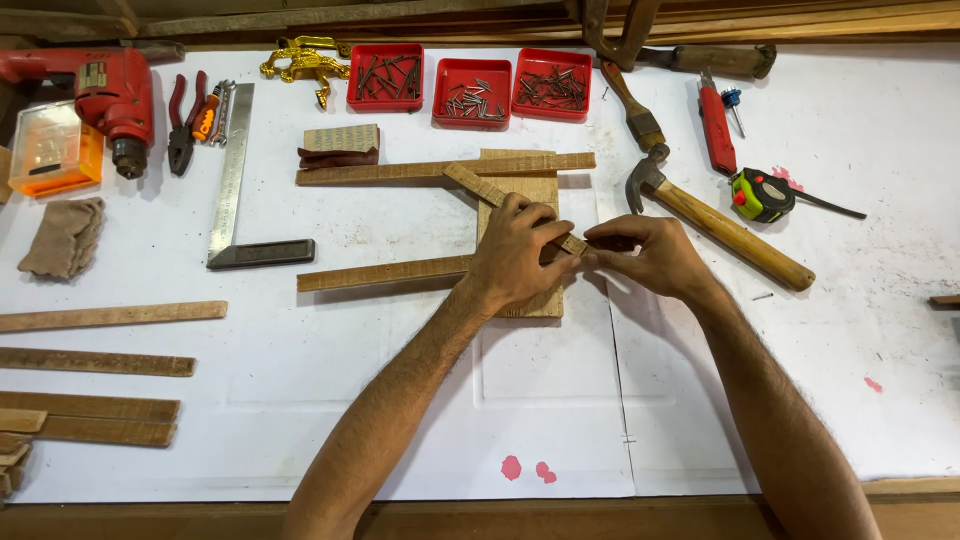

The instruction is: The person selects thin wooden strips and a small board from a stack, measures a strip with a tape measure, marks it with a pencil, and arranges the strips diagonally across the board on the workbench. They then hammer nails through the strips to fasten a braced frame, pressing pieces aligned by hand while hammering.

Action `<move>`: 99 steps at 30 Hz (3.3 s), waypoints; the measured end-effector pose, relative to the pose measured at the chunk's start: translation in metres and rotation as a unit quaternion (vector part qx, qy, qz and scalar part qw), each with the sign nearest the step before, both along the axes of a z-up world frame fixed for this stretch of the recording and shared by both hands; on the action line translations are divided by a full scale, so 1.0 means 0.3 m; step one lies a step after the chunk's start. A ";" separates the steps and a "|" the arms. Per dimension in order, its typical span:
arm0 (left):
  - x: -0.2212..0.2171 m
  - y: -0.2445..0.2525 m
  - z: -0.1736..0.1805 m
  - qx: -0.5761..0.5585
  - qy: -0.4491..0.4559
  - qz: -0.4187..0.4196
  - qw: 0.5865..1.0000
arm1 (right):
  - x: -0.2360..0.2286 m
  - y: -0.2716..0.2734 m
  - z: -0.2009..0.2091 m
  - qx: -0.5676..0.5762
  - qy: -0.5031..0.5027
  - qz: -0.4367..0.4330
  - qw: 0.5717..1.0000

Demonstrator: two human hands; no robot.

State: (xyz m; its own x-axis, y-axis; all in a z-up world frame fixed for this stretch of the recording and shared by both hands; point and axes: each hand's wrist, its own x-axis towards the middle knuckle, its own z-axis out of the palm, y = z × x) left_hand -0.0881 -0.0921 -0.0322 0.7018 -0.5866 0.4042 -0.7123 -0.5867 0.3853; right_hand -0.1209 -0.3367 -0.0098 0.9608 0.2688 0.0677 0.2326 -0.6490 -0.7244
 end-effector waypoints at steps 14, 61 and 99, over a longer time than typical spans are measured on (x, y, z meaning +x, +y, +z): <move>0.330 0.370 -0.051 0.067 -0.058 0.160 0.983 | 0.224 0.086 0.010 -0.013 -0.078 -0.163 0.983; 0.235 0.481 -0.067 0.005 0.026 0.175 0.984 | 0.070 0.253 0.018 -0.097 -0.014 -0.066 0.993; -0.711 1.985 -0.001 -0.054 -0.118 0.602 0.788 | -0.126 2.051 0.073 -0.064 -0.152 0.486 0.858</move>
